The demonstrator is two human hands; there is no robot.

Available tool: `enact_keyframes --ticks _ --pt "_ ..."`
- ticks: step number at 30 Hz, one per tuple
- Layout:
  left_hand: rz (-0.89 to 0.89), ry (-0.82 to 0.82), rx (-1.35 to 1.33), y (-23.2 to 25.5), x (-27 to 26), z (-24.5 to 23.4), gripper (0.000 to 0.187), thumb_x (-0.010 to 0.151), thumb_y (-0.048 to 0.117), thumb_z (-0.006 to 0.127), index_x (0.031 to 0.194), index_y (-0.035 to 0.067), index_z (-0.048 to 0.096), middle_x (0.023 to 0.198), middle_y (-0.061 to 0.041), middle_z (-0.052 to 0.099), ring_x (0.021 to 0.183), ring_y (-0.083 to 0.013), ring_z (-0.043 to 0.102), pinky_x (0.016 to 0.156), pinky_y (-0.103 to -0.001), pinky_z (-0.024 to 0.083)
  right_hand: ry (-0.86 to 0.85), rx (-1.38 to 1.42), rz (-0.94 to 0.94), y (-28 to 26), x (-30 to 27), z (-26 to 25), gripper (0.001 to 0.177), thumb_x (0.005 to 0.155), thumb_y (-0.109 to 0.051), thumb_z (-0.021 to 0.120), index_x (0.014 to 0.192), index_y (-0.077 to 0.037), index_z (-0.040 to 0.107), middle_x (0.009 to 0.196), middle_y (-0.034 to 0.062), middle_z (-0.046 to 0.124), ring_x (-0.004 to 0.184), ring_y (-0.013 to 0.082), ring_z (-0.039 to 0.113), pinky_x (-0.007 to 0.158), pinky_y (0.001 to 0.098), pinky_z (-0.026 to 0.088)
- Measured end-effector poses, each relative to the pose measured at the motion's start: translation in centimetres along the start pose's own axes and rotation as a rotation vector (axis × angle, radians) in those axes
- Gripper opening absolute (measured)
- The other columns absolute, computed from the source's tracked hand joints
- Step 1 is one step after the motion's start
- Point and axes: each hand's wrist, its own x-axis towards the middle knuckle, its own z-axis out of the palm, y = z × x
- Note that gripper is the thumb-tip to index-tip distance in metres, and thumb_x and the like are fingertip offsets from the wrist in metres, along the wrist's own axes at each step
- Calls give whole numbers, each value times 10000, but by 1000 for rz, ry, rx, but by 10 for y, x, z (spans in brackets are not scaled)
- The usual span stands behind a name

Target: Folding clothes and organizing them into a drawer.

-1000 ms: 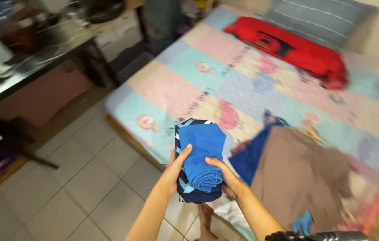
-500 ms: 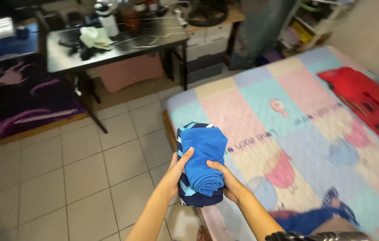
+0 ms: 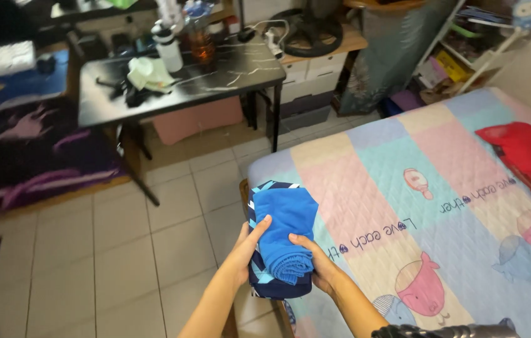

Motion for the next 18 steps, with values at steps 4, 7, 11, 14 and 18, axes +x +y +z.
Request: enact_keyframes --ticks 4,7,11,14,18 --pt "-38 -60 116 45 40 -7 889 757 576 755 1487 182 436 1457 -123 583 1304 -294 586 1047 -454 498 62 85 -63 -17 33 17 666 784 -485 738 1272 -37 676 1152 120 772 1001 223 749 918 373 582" --pt "-88 -134 151 78 69 -9 888 735 551 751 1482 195 428 1440 -124 583 1282 -302 596 1025 -468 518 112 186 -100 -28 55 29 654 777 -470 748 1289 -73 659 1167 104 758 1013 223 737 924 386 575" --pt "-111 -203 248 111 109 -10 900 735 551 763 1483 167 444 1442 -136 590 1280 -297 596 1023 -457 519 183 274 -133 -45 80 43 673 771 -477 743 1299 -68 657 1196 113 759 1044 228 743 941 382 578" --pt "-145 -245 294 131 134 -7 921 733 552 765 1496 164 425 1443 -146 583 1284 -301 596 1028 -456 520 237 319 -148 -54 99 48 679 772 -482 737 1300 -63 654 1196 120 757 1046 235 742 940 386 578" --pt "-194 -265 329 146 174 -2 988 743 553 771 1535 161 330 1468 -147 546 1310 -297 578 1055 -452 507 284 380 -189 -70 125 45 672 779 -475 741 1293 -51 652 1177 126 754 1035 238 737 937 391 575"
